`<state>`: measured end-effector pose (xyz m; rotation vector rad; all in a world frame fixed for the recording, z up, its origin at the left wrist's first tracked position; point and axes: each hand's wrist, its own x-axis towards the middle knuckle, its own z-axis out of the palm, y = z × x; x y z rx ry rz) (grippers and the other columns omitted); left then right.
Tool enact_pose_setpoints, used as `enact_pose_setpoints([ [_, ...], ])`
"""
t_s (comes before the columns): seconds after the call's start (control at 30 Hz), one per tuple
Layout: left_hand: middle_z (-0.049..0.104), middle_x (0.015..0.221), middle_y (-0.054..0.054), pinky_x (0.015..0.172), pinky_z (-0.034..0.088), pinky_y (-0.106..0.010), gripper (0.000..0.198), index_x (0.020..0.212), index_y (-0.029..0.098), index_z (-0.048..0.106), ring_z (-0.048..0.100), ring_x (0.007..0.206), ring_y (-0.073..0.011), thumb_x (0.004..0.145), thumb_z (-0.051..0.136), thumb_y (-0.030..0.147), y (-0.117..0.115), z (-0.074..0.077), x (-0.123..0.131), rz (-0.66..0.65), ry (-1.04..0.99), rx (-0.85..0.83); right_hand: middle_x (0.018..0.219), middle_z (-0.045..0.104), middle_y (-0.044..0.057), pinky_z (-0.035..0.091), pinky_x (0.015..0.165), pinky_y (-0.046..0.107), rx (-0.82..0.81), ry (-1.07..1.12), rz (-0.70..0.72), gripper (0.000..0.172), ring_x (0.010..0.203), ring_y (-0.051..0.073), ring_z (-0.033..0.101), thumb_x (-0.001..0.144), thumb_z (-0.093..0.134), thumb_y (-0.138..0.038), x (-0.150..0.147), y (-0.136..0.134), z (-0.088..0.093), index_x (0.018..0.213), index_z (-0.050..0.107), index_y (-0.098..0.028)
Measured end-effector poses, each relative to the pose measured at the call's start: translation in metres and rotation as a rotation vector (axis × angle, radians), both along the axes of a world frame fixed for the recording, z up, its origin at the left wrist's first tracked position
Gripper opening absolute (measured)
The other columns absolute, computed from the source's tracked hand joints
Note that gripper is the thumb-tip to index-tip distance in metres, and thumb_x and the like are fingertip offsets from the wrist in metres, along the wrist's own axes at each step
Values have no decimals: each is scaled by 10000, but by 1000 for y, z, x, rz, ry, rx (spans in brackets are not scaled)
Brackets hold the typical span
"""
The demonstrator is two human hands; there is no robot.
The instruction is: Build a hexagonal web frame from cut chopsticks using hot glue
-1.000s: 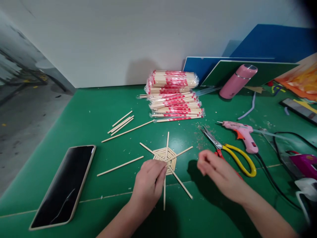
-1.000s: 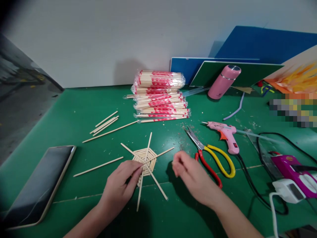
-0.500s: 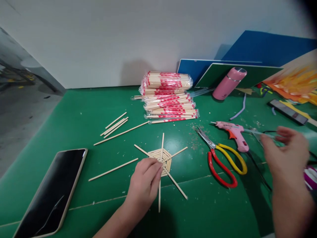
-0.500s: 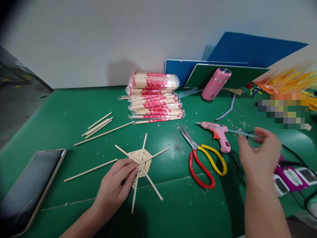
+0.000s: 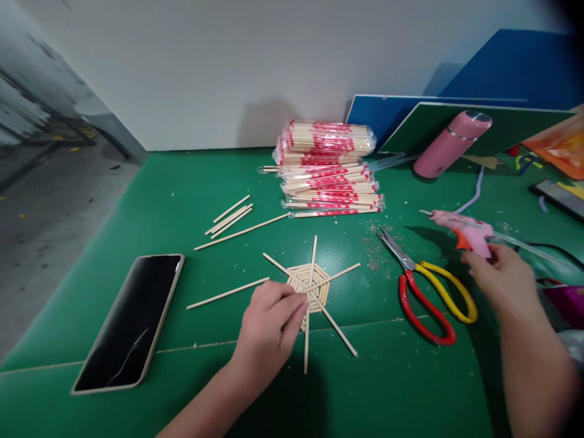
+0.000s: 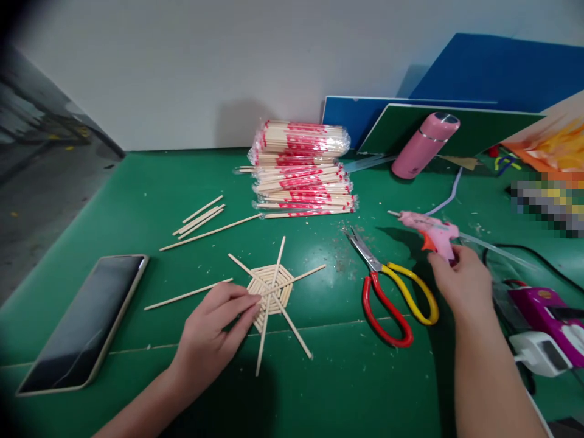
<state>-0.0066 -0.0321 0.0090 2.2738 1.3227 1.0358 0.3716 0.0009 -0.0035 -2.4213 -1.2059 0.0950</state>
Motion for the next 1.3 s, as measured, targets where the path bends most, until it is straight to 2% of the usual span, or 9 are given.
enact_pose_setpoints([
  [0.1, 564, 751, -32, 652, 398, -293, 119, 838, 175, 600, 495, 713, -148, 777, 509, 131, -10, 0, -1, -93, 61, -71, 728, 604, 48, 454, 520, 291, 119, 236, 40, 492, 583, 187, 583, 627, 510, -421, -11, -6, 12, 1044, 494, -159],
  [0.17, 559, 730, -25, 651, 371, -301, 122, 810, 180, 596, 481, 703, -148, 793, 483, 138, -15, -1, 1, -134, 122, -131, 790, 608, 31, 465, 562, 265, 166, 355, 95, 486, 629, 169, 588, 604, 541, -411, -22, -12, 22, 1036, 504, -190],
  [0.33, 530, 679, -20, 634, 321, -320, 186, 729, 183, 590, 445, 680, -156, 822, 428, 172, -16, -4, 9, -119, 291, -183, 670, 607, 2, 423, 563, 256, 139, 548, 218, 219, 635, 172, 564, 668, 547, -337, -54, -24, 38, 846, 607, -226],
  [0.47, 506, 677, -25, 626, 298, -332, 223, 648, 183, 567, 414, 687, -168, 820, 426, 197, -13, -4, 13, -63, 379, -220, 639, 586, -22, 380, 526, 253, 184, 538, 279, 197, 581, 156, 521, 662, 578, -310, -71, -28, 40, 849, 599, -251],
  [0.6, 505, 702, -31, 607, 287, -325, 212, 650, 185, 564, 400, 693, -176, 815, 432, 198, -12, -3, 15, -35, 403, -251, 613, 557, -30, 351, 497, 248, 202, 512, 297, 180, 561, 148, 490, 661, 579, -313, -76, -28, 39, 826, 600, -245],
  [0.87, 530, 804, -38, 634, 315, -327, 91, 762, 188, 577, 424, 757, -188, 769, 488, 171, -11, -4, 14, -12, 296, -321, 623, 550, -38, 369, 506, 224, 177, 522, 342, 233, 573, 135, 487, 680, 582, -314, -82, -30, 40, 903, 597, -250],
  [1.07, 502, 750, -31, 608, 302, -318, 189, 673, 188, 572, 408, 717, -172, 792, 428, 162, -14, -5, 18, -17, 299, -314, 626, 546, -43, 388, 525, 227, 133, 528, 361, 227, 565, 130, 491, 687, 577, -348, -86, -33, 40, 892, 583, -250],
  [1.3, 512, 759, -36, 617, 310, -323, 181, 711, 192, 586, 418, 724, -175, 801, 429, 176, -12, -8, 19, -8, 285, -295, 622, 544, -30, 372, 467, 224, 87, 514, 409, 230, 554, 140, 487, 704, 555, -386, -93, -35, 40, 872, 556, -228],
])
